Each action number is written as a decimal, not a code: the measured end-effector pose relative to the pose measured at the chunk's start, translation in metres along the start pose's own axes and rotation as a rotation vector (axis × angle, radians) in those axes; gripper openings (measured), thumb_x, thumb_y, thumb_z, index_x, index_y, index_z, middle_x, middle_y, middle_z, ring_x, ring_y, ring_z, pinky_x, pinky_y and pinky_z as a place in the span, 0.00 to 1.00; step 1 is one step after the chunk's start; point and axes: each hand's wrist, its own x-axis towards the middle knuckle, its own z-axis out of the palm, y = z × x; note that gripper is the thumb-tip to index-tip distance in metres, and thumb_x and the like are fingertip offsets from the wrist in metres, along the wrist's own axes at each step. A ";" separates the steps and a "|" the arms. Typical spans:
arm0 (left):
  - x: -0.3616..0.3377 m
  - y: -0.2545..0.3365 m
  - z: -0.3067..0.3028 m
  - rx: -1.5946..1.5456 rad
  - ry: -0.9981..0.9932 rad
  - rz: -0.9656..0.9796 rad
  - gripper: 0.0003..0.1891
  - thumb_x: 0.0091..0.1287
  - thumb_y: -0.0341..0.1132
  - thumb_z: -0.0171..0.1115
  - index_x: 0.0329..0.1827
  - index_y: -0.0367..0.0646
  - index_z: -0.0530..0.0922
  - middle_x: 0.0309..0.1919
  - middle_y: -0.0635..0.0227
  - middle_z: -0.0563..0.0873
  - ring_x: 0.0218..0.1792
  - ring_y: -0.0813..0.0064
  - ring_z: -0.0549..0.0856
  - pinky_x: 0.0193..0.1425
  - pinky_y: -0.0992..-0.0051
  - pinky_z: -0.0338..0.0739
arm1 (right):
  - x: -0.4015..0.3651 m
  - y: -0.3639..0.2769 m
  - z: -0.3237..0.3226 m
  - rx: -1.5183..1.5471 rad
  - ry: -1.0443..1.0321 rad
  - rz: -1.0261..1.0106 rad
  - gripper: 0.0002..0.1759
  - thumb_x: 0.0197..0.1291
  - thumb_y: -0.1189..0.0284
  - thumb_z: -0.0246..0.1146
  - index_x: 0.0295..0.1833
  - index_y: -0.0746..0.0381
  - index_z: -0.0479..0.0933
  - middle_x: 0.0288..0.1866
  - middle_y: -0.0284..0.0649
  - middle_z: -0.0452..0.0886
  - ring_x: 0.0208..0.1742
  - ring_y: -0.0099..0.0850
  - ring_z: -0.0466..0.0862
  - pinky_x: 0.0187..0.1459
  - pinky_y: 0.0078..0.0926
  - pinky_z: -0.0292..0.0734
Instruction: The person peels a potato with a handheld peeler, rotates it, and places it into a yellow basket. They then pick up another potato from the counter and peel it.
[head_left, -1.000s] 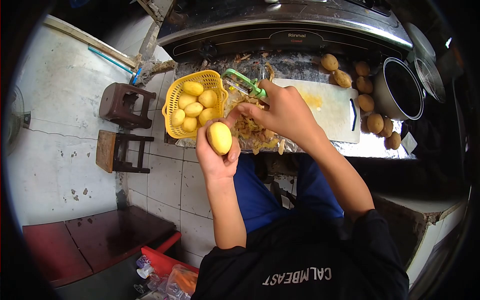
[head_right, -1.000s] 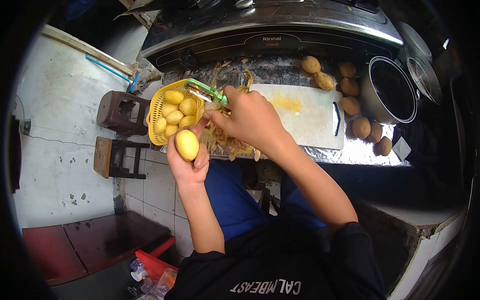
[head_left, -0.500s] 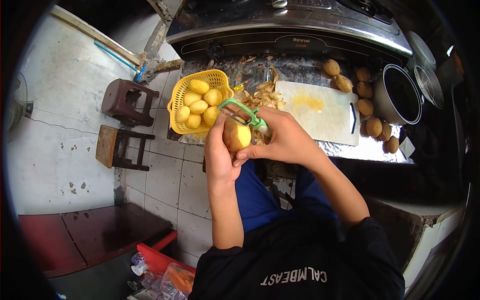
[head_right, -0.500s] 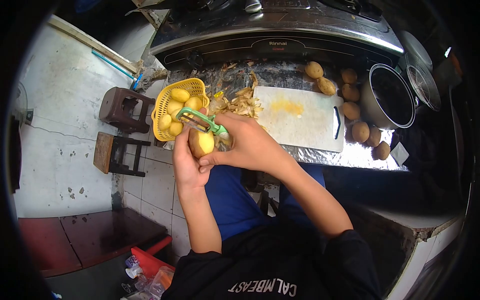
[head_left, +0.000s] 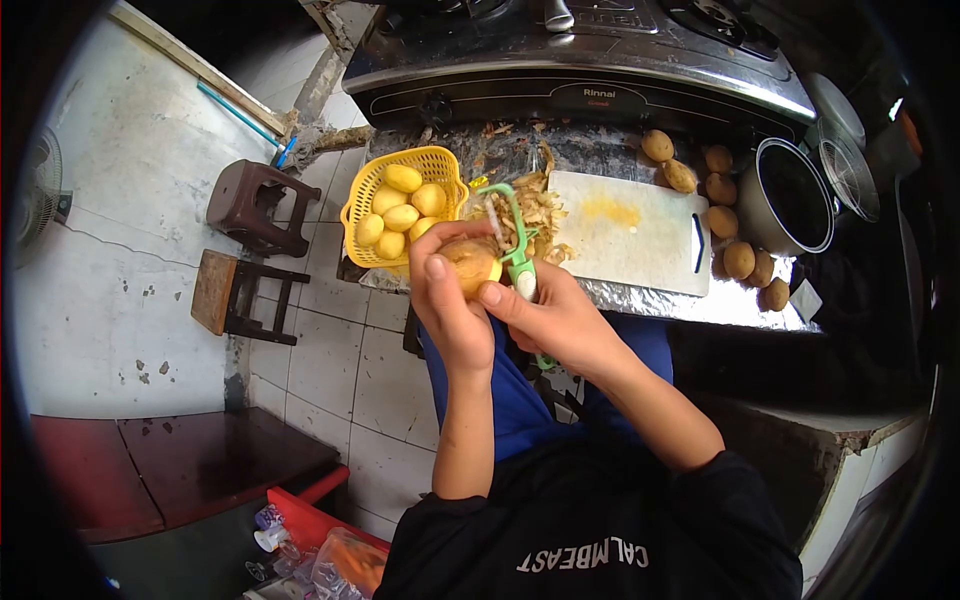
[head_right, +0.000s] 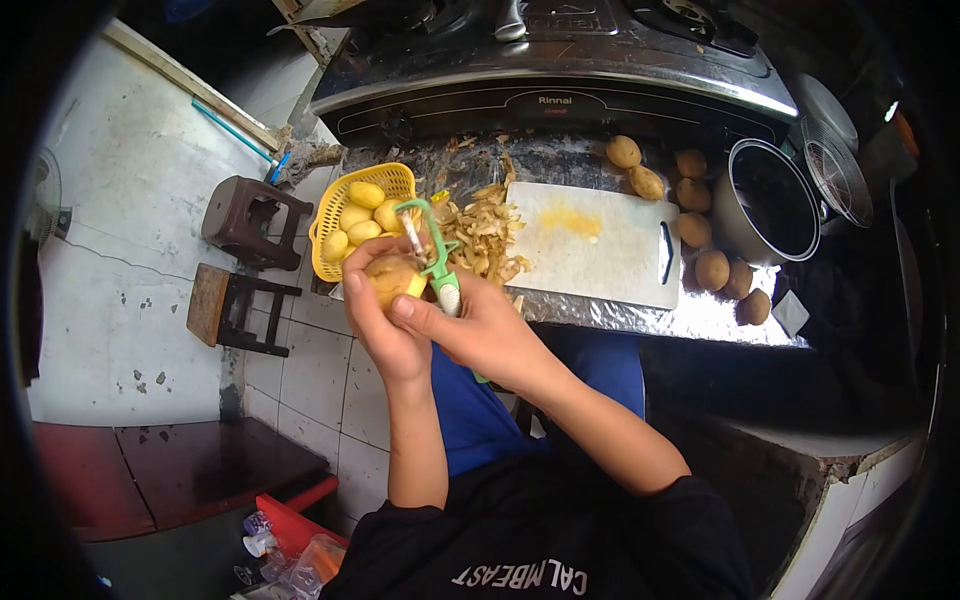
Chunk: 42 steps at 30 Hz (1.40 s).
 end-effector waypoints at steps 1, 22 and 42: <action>0.002 0.005 0.003 -0.210 0.122 -0.118 0.25 0.78 0.52 0.39 0.48 0.35 0.73 0.39 0.57 0.84 0.36 0.70 0.84 0.44 0.74 0.80 | -0.002 0.000 0.001 -0.096 -0.049 -0.031 0.24 0.69 0.54 0.63 0.50 0.68 0.75 0.24 0.34 0.79 0.21 0.29 0.78 0.23 0.31 0.71; 0.004 0.033 0.005 0.341 0.232 0.034 0.28 0.79 0.50 0.33 0.35 0.36 0.75 0.30 0.65 0.80 0.30 0.75 0.79 0.37 0.76 0.74 | -0.023 -0.026 0.024 -1.290 0.226 -0.564 0.17 0.71 0.57 0.57 0.37 0.59 0.68 0.23 0.41 0.79 0.18 0.45 0.81 0.17 0.40 0.75; 0.004 0.026 -0.010 -0.291 0.234 0.044 0.23 0.72 0.46 0.38 0.37 0.34 0.74 0.29 0.55 0.81 0.29 0.68 0.79 0.40 0.71 0.75 | -0.027 -0.028 0.026 -1.057 0.135 -0.501 0.16 0.72 0.61 0.57 0.37 0.62 0.67 0.22 0.45 0.79 0.20 0.47 0.81 0.20 0.42 0.76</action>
